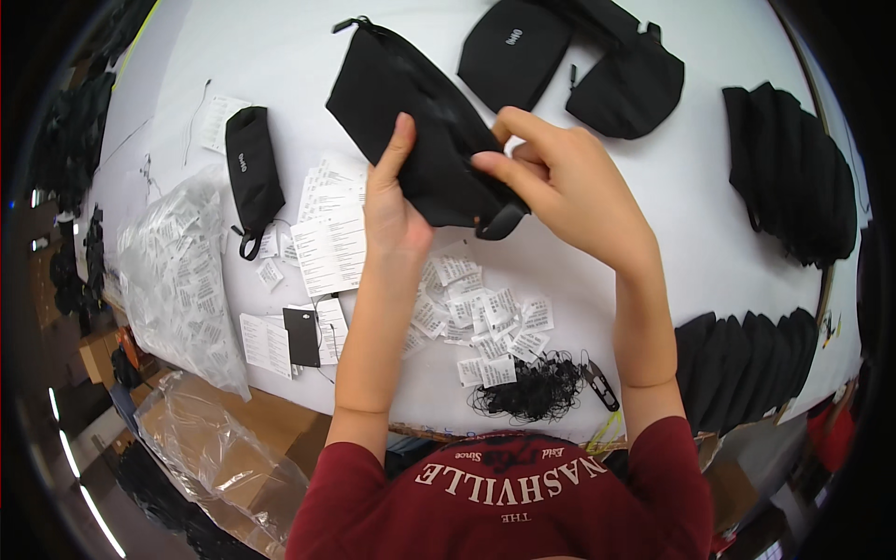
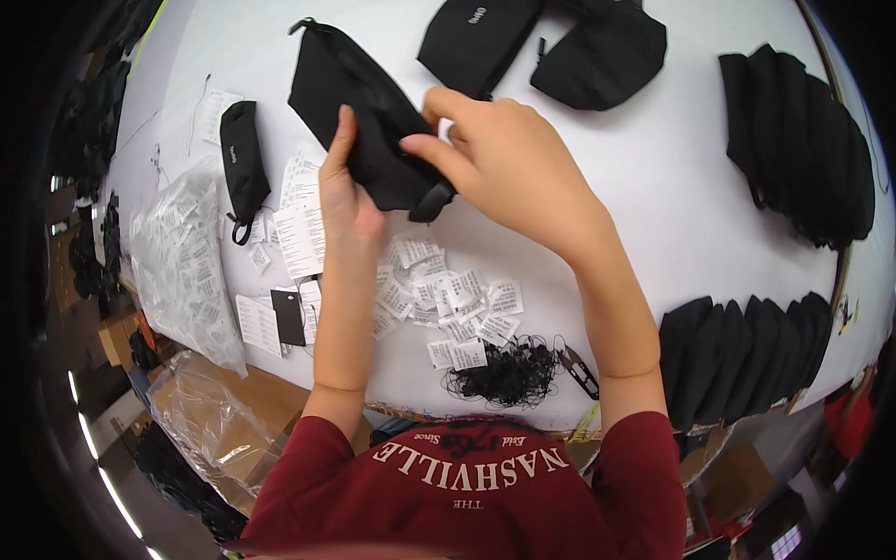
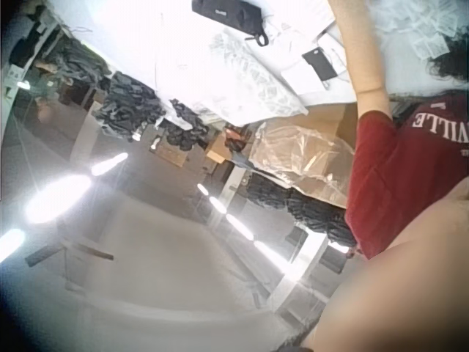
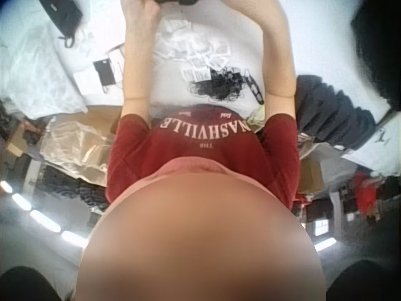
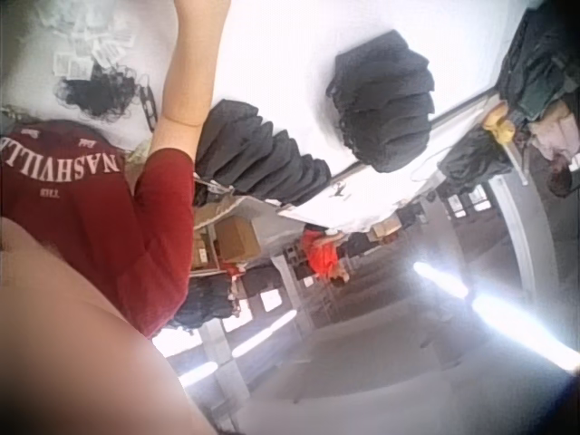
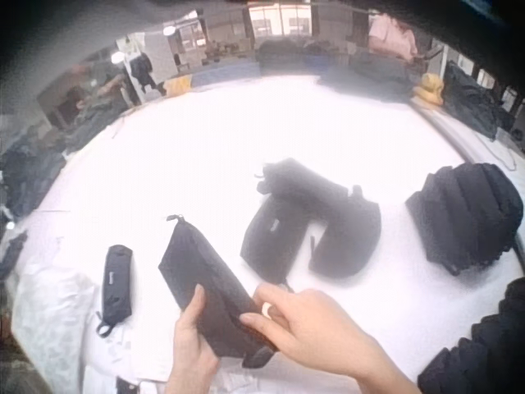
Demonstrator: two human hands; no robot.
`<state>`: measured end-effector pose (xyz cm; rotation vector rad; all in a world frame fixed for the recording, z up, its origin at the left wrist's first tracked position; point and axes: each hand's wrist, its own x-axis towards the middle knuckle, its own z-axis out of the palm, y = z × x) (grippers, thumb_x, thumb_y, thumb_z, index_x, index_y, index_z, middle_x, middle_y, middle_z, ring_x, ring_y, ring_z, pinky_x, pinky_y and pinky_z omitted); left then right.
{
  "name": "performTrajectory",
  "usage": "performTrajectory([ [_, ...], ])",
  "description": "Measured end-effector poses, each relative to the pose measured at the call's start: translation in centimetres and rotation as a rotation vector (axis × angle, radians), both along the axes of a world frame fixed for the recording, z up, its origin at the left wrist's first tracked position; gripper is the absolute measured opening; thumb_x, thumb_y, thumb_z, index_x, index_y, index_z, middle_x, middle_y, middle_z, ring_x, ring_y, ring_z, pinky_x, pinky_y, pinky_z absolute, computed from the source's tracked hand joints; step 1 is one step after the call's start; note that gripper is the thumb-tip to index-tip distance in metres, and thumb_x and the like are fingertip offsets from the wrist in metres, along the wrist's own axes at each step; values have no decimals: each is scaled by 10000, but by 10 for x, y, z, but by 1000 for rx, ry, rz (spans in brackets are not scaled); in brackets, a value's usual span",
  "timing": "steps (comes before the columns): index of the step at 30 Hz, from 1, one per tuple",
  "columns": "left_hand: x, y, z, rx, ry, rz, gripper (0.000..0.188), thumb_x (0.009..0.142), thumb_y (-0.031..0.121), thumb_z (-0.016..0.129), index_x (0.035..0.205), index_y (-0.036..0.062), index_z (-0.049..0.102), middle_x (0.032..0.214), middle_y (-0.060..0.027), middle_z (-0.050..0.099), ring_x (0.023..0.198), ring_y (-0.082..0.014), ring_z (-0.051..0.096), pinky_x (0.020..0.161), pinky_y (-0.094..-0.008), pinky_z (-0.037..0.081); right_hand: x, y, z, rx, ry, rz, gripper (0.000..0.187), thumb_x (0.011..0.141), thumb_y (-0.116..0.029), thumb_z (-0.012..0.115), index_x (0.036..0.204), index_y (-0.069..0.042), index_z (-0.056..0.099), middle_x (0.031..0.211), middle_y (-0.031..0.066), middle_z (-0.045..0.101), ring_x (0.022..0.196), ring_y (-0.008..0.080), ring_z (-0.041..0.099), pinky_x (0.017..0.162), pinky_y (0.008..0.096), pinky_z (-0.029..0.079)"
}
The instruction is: Packing eye-wear cases with tags and labels.
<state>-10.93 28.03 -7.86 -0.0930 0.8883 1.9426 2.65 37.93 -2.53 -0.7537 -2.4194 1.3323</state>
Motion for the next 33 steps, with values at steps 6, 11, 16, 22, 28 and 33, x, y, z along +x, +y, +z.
performTrajectory([
  [6, -4, -2, -3, 32, -38, 94, 339, 889, 232, 618, 1120, -8, 553, 1074, -129, 622, 994, -245, 608, 900, -395, 496, -4, 2, -11, -271, 16, -6, 206, 862, -186, 643, 920, -24, 529, 471, -51, 301, 470, 45, 245, 459, 248, 214],
  [11, -9, -3, -8, 54, -162, 112, 313, 892, 226, 613, 1103, 0, 566, 1078, -123, 624, 997, -245, 608, 885, -394, 500, -4, 8, -10, -425, -84, -2, 209, 877, -185, 626, 898, -25, 493, 523, -60, 327, 492, 35, 272, 485, 226, 239],
  [16, -19, -5, 1, 35, 72, 158, 303, 896, 185, 607, 1134, 3, 561, 1070, -107, 634, 955, -237, 628, 848, -385, 517, 21, 32, -20, -343, 55, 290, 144, 878, -140, 599, 860, -41, 496, 593, -21, 429, 505, 61, 341, 508, 227, 304],
  [22, -21, -11, 4, 140, 240, 87, 333, 895, 102, 586, 1206, 6, 516, 1113, -105, 613, 994, -232, 613, 880, -362, 507, 32, 42, 0, -353, -138, 468, 105, 848, -120, 618, 836, -28, 569, 646, 11, 552, 577, 80, 518, 565, 219, 398],
  [28, -2, -5, 25, -134, 335, -306, 459, 714, 79, 754, 1095, -70, 545, 974, -137, 624, 879, -199, 628, 781, -300, 520, 33, 45, 9, 57, 204, -156, 115, 830, -135, 643, 899, -43, 646, 774, -2, 651, 629, 89, 570, 537, 235, 425],
  [33, 5, -6, 27, -180, 359, -542, 443, 686, 72, 757, 1054, -78, 560, 916, -134, 636, 768, -174, 643, 698, -262, 535, 21, 40, 9, 301, 401, -205, 203, 781, -108, 697, 978, -80, 659, 914, -21, 677, 673, 90, 580, 515, 205, 399],
])
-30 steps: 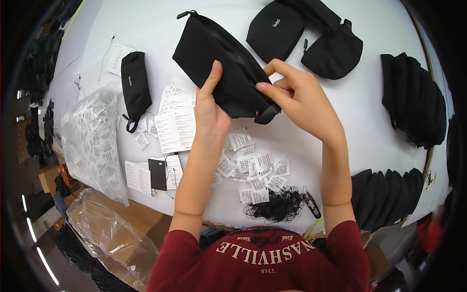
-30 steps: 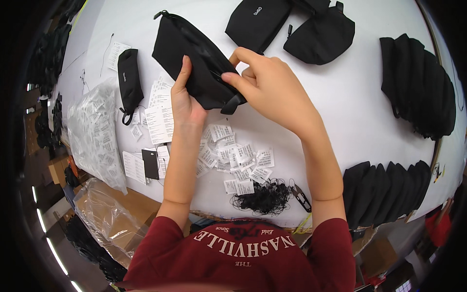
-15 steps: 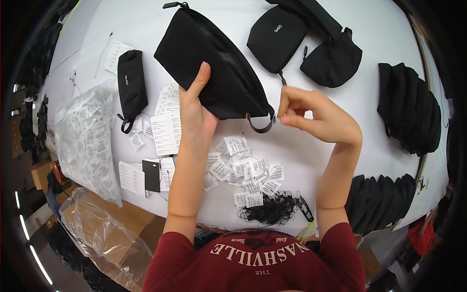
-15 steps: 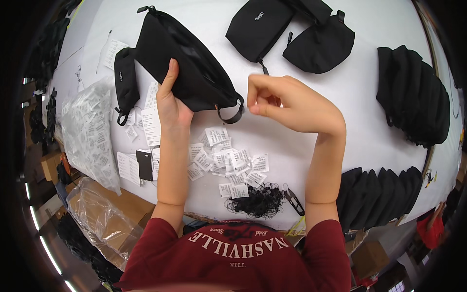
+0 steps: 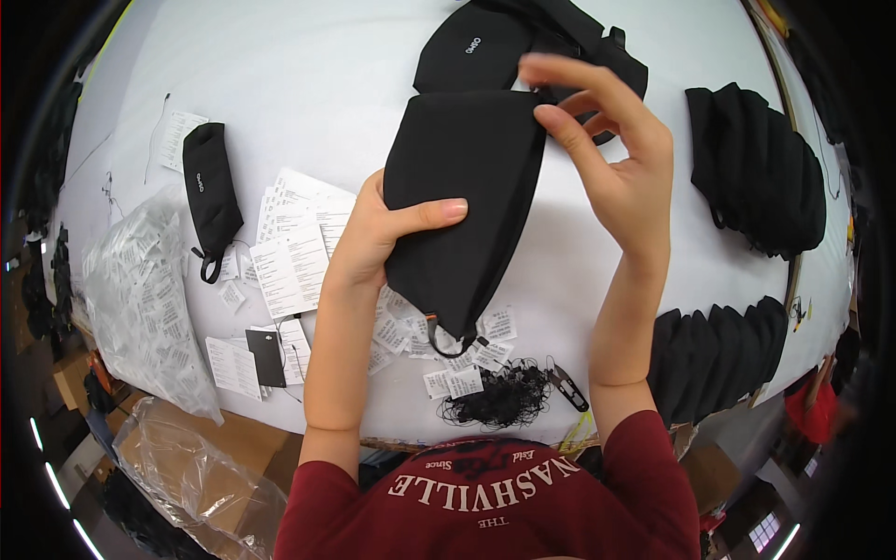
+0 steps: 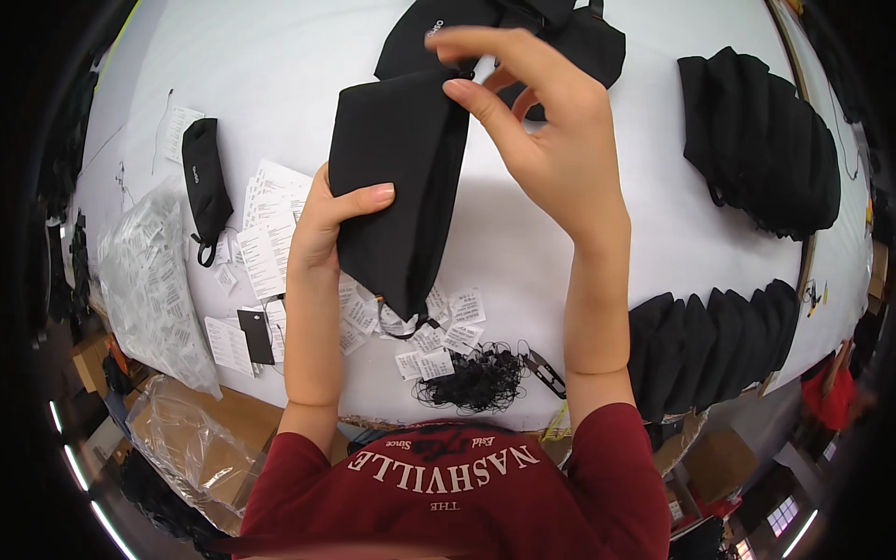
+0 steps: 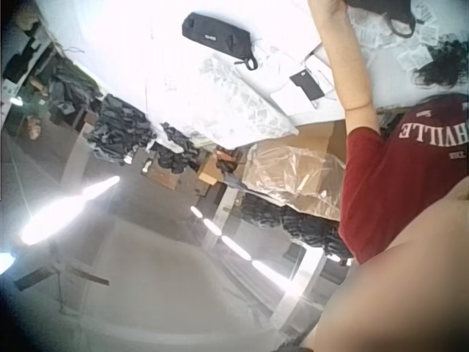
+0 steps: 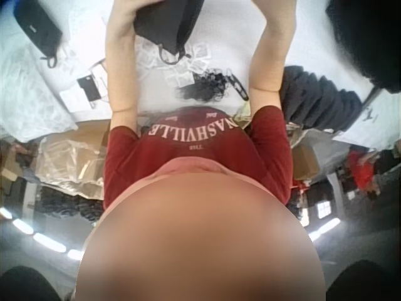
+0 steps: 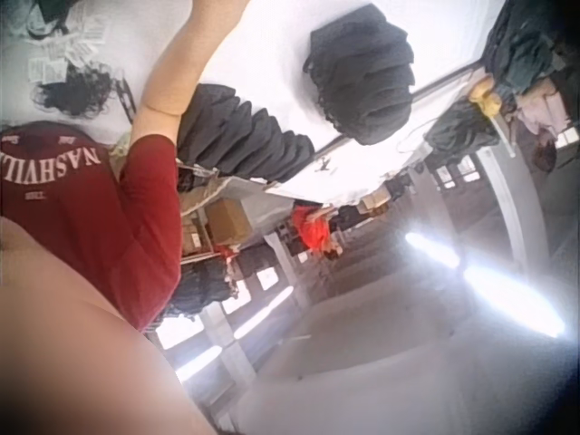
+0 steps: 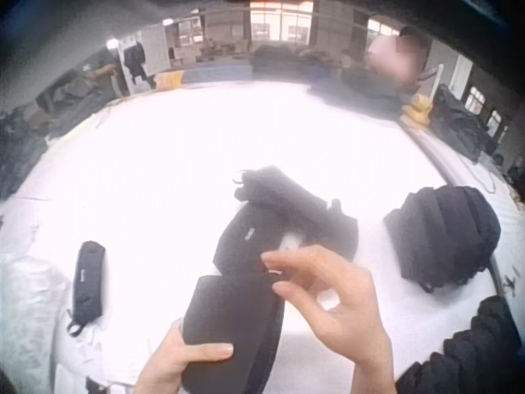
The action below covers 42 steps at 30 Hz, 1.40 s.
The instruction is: Packing eye-wear cases with tags and labels.
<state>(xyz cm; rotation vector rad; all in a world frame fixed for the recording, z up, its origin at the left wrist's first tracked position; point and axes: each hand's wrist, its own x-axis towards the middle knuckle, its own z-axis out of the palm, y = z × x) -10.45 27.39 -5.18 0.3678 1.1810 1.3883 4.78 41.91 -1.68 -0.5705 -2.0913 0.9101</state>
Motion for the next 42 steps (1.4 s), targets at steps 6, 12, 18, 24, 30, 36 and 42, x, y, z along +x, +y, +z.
performTrajectory([
  [6, 4, 2, -4, 10, -83, 88, 419, 692, 55, 743, 1050, -75, 569, 904, -135, 641, 753, -173, 648, 683, -258, 541, 3, 1, -5, 53, -143, -48, 127, 782, -119, 697, 876, -65, 631, 770, 2, 632, 596, 107, 530, 515, 221, 387],
  [12, 4, 2, -3, -2, -129, 117, 450, 686, 53, 745, 1074, -78, 560, 926, -139, 639, 770, -172, 649, 694, -262, 541, -2, -6, -4, -9, -93, -62, 107, 765, -116, 708, 780, -51, 625, 716, -4, 611, 575, 100, 510, 499, 227, 363],
  [18, -14, -3, -9, 10, 29, -46, 531, 696, 148, 762, 1139, -43, 538, 1016, -131, 628, 842, -184, 636, 792, -297, 519, -3, -7, -5, -84, -121, 4, 96, 749, -117, 720, 774, -58, 649, 705, -12, 636, 539, 81, 486, 474, 212, 326],
  [24, -25, 0, -11, 114, 136, -14, 436, 722, 178, 758, 1079, -12, 596, 941, -88, 652, 823, -155, 629, 766, -263, 507, -12, -22, 1, -165, -160, 163, 103, 745, -111, 723, 790, -46, 656, 704, 15, 641, 522, 94, 491, 482, 224, 383],
  [30, -20, -1, -19, 66, -54, 143, 374, 727, 175, 756, 1028, -2, 620, 866, -56, 647, 761, -121, 618, 725, -233, 503, -19, -31, -2, -99, -105, 127, 98, 747, -105, 721, 792, -45, 656, 724, 22, 644, 522, 109, 500, 476, 223, 384],
  [36, -35, -7, -11, 111, 124, -244, 390, 716, 190, 761, 1030, 4, 624, 902, -46, 643, 854, -122, 597, 816, -241, 446, -20, -32, -3, -82, -67, 135, 76, 751, -93, 707, 783, -48, 655, 721, 23, 636, 559, 120, 536, 488, 221, 400],
  [42, -40, -8, -13, 238, 203, -274, 250, 831, 198, 661, 983, 1, 639, 866, -34, 646, 824, -90, 586, 783, -210, 441, -27, -46, -8, -144, -174, 225, 94, 744, -128, 707, 776, -57, 654, 699, 16, 619, 525, 137, 477, 490, 250, 392],
])
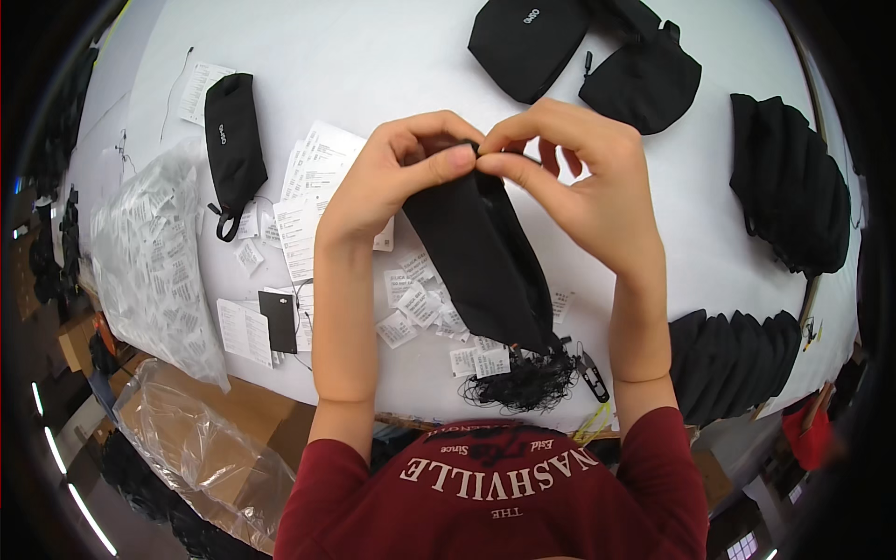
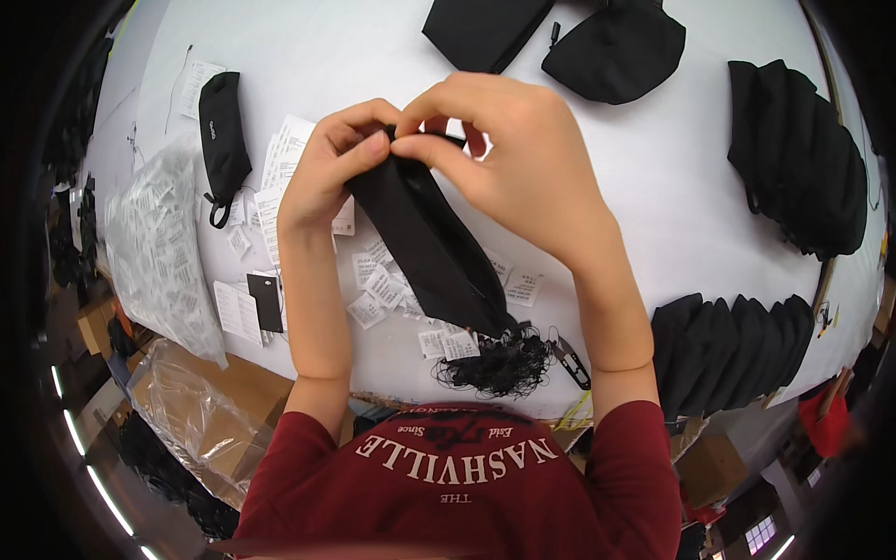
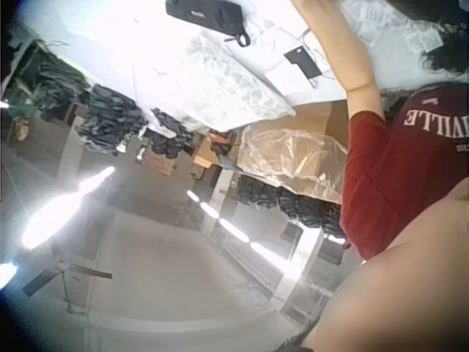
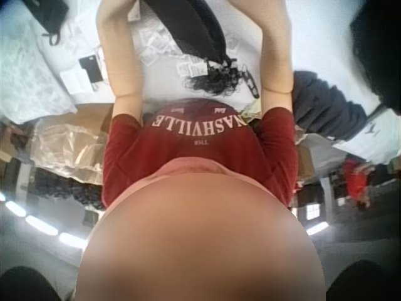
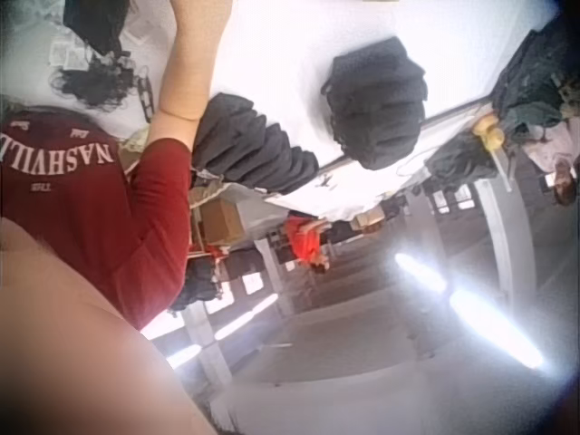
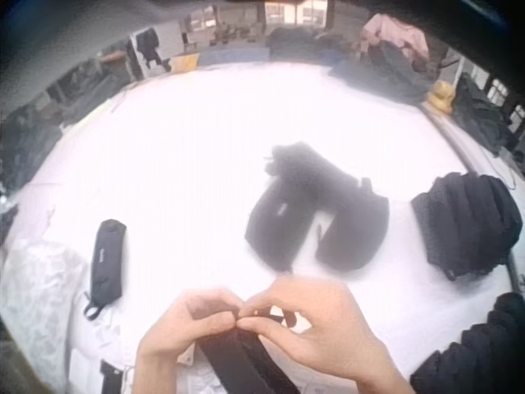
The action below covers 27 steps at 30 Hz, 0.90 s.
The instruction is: Packing eye-wear cases with tags and labels.
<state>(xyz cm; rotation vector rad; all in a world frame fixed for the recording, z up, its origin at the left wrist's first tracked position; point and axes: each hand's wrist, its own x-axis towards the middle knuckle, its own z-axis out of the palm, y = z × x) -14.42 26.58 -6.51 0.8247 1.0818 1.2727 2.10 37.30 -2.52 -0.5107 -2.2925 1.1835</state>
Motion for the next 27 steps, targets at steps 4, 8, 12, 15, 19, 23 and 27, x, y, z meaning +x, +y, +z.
performTrajectory([
  [4, -1, 0, -1, -70, 10, 17, 190, 863, 185, 633, 939, 12, 653, 806, -15, 645, 742, -63, 582, 701, -178, 449, -2, 2, -3, 34, -14, -35, 97, 758, -145, 699, 788, -59, 664, 693, 15, 619, 520, 133, 463, 487, 246, 373],
  [8, 1, 1, -5, -6, 20, 68, 206, 884, 209, 615, 940, 14, 651, 797, -15, 642, 715, -66, 581, 680, -177, 448, 1, 4, 1, -143, -58, 23, 93, 764, -145, 692, 781, -58, 665, 685, 12, 622, 524, 131, 473, 488, 244, 369],
  [12, -23, -6, -10, 49, 11, 345, 300, 920, 309, 566, 945, 18, 635, 786, -61, 644, 705, -98, 600, 649, -224, 491, 1, -5, -3, -189, -29, 308, 106, 766, -139, 703, 721, -63, 644, 664, -17, 606, 539, 87, 454, 468, 225, 330],
  [15, -41, -14, -10, 148, -6, 369, 333, 927, 325, 552, 967, 1, 623, 793, -74, 638, 690, -113, 595, 640, -225, 488, 2, -8, -1, -256, -75, 380, 118, 769, -160, 705, 715, -73, 647, 653, -20, 601, 544, 96, 462, 466, 230, 333],
  [19, -54, -21, -14, 202, -77, 507, 388, 924, 356, 546, 1008, -19, 602, 826, -82, 631, 698, -119, 589, 637, -227, 484, 7, -2, 2, -290, -138, 482, 147, 758, -194, 709, 718, -64, 654, 654, 8, 615, 550, 122, 509, 495, 245, 383],
  [23, -62, -25, -15, 233, -114, 556, 410, 927, 372, 536, 1018, -23, 596, 837, -84, 622, 709, -119, 580, 647, -220, 476, 8, 0, 4, -335, -191, 557, 174, 750, -210, 706, 716, -48, 656, 663, 36, 633, 560, 145, 562, 516, 260, 432],
  [27, -61, -22, -15, 231, -155, 605, 394, 938, 360, 523, 1031, -18, 583, 845, -77, 614, 724, -123, 579, 664, -229, 480, 9, 6, 4, -320, -175, 560, 175, 771, -215, 693, 726, -51, 650, 661, 12, 625, 578, 122, 559, 525, 251, 424],
])
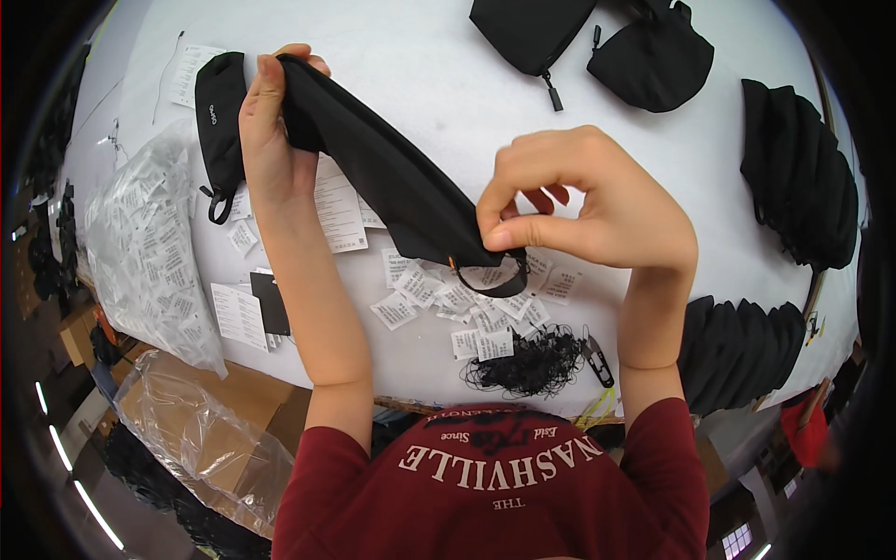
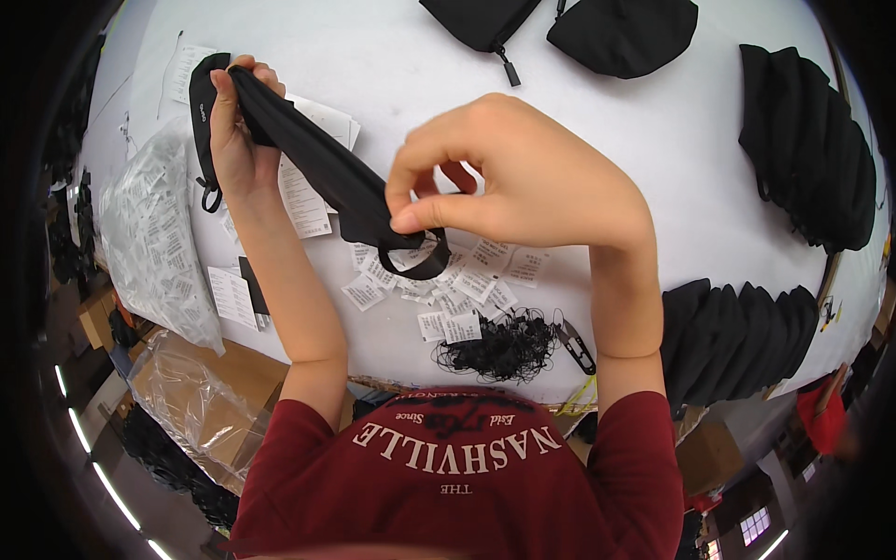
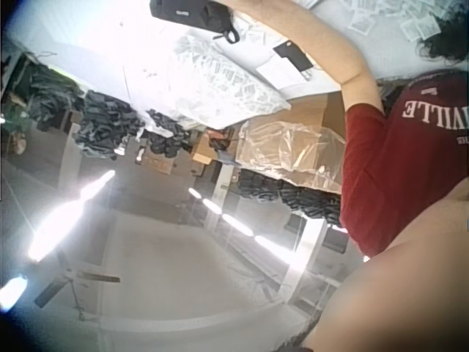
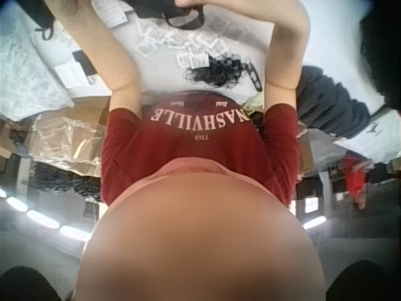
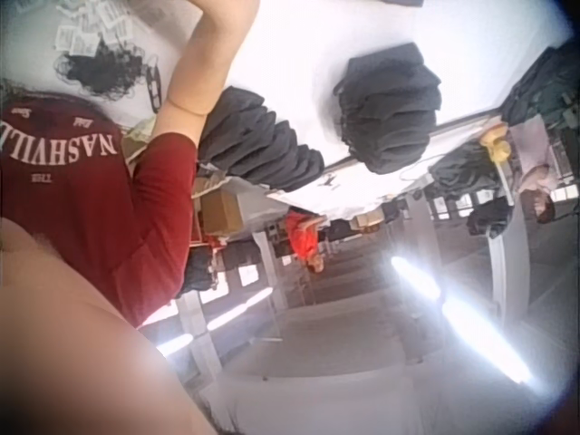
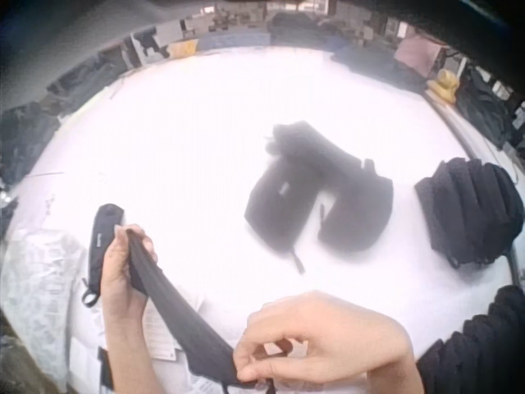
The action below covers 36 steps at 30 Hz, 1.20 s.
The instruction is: Packing eye-wear cases with tags and labels.
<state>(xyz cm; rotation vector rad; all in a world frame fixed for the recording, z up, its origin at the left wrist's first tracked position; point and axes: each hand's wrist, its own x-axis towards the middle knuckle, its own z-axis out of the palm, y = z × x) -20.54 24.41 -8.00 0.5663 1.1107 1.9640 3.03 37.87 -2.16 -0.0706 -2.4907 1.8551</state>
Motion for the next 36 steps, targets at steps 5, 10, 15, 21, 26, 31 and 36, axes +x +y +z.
performTrajectory([
  [5, 2, -2, 7, 17, -37, 43, 354, 939, 332, 527, 1067, 4, 565, 941, -83, 595, 858, -159, 572, 739, -266, 495, -3, 9, -3, 12, 139, -342, 213, 832, -262, 663, 905, -62, 644, 816, -1, 632, 785, 102, 575, 680, 248, 425],
  [10, 26, 15, 10, -242, -280, 182, 234, 948, 198, 504, 1077, 7, 540, 1045, -146, 619, 918, -204, 628, 783, -304, 532, 4, 21, 7, 424, 430, -579, 366, 840, -308, 620, 1130, -85, 605, 1192, 49, 578, 1162, 210, 496, 991, 359, 338],
  [15, 39, 16, 2, -106, -622, -174, 184, 922, 87, 495, 1083, -3, 497, 1183, -214, 558, 1030, -252, 603, 817, -319, 556, 4, 21, 7, 767, 273, -464, 506, 625, -110, 766, 1109, -103, 618, 1187, 62, 580, 1154, 270, 504, 964, 377, 377],
  [21, 60, 23, 24, -161, 209, -111, 366, 911, 175, 557, 1226, 4, 482, 1129, -153, 583, 964, -185, 592, 774, -262, 491, 12, 22, 7, 318, 190, -658, 277, 741, -138, 752, 989, -92, 636, 778, 55, 627, 650, 136, 574, 642, 246, 457],
  [26, 75, 22, 39, -100, 548, 28, 511, 742, 196, 780, 1180, 58, 556, 1002, -82, 629, 912, -119, 584, 776, -218, 457, 10, 27, -1, -75, 303, -671, 256, 759, -152, 743, 981, -61, 654, 696, -18, 522, 635, 61, 478, 595, 205, 384],
  [31, 60, 20, 25, 33, 492, 13, 522, 709, 479, 750, 934, 29, 612, 741, -20, 588, 721, -95, 537, 673, -208, 412, 20, 44, -3, 127, 385, -478, 180, 757, -176, 744, 900, -69, 717, 688, -13, 509, 644, 80, 458, 582, 223, 345],
  [36, 69, 16, 20, -43, 485, -100, 572, 744, 547, 688, 943, 18, 605, 796, -36, 584, 739, -99, 507, 684, -217, 393, 40, 40, 14, 199, 147, -450, 170, 744, -183, 741, 869, -68, 727, 712, -3, 533, 671, 93, 482, 584, 235, 342],
])
